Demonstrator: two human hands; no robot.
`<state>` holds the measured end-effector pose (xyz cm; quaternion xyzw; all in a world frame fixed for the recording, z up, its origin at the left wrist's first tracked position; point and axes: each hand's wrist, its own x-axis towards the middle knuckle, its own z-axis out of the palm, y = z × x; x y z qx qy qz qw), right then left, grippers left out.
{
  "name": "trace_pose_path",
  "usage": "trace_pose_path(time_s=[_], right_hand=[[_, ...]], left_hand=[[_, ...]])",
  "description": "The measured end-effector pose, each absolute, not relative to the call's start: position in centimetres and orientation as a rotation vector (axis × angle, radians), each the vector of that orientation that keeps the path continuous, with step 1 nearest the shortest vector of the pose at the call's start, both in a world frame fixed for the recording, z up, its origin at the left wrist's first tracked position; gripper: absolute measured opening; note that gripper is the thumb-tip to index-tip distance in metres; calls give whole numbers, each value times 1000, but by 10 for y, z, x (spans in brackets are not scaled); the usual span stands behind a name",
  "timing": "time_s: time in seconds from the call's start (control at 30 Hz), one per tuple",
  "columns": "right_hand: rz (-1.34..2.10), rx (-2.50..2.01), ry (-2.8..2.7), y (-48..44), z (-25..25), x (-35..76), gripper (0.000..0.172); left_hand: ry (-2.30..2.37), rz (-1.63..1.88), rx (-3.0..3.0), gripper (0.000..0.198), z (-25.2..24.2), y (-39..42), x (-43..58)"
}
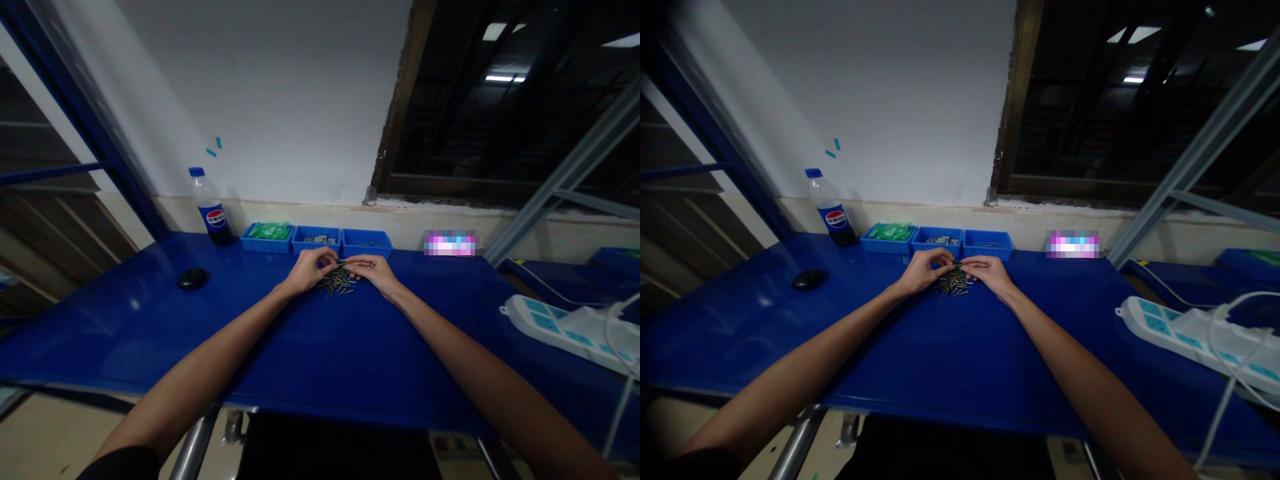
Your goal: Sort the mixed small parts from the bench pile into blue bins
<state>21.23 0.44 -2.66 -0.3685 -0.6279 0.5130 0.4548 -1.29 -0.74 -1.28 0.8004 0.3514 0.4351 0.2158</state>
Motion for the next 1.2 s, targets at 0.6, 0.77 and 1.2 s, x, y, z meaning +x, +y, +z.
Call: trace_pose_path(time_s=[0.6,0.77,1.2], right_hand=[[1175,-865,-1199,8,-27,225,44],[1193,-866,-1197,8,-27,224,41],[1194,-872,-1247,9,-29,225,38]], left_hand=[[1049,706,2832,58,-25,12,-37],[1153,701,2810,37,-25,13,-41],[1191,908,2638,23,-30,9,-35]])
